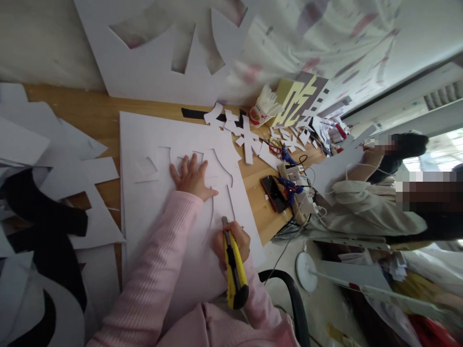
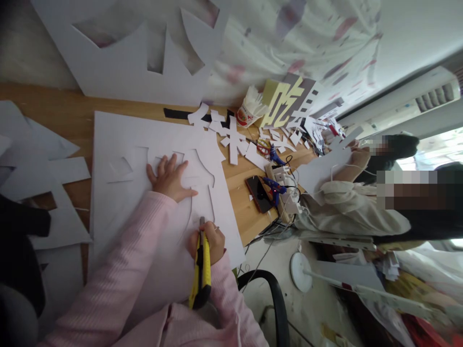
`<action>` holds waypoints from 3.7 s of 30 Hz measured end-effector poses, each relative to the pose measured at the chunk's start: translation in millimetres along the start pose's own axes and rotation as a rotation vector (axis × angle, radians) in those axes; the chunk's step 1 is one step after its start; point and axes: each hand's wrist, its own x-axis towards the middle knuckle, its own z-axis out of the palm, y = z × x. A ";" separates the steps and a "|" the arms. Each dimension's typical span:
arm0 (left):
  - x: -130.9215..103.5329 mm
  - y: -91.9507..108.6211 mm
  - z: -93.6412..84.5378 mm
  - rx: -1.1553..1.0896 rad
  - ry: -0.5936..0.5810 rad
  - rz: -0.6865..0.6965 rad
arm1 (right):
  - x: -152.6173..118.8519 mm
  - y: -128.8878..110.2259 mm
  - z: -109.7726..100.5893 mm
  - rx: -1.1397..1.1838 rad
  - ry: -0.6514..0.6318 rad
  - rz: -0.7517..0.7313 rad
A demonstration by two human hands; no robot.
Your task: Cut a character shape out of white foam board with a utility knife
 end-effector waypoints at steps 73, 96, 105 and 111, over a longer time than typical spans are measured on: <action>2.2 3.3 2.6 0.080 -0.014 -0.030 | 14.3 10.0 -15.3 0.934 0.048 0.390; -10.8 23.8 0.7 0.398 0.164 0.107 | 17.8 28.8 -23.3 1.317 0.074 0.463; -88.3 -2.6 37.7 0.322 0.358 0.616 | 17.9 28.3 -23.8 1.268 0.068 0.449; -126.2 -7.6 38.3 0.327 0.430 0.616 | 17.4 31.7 -16.8 1.111 0.029 0.399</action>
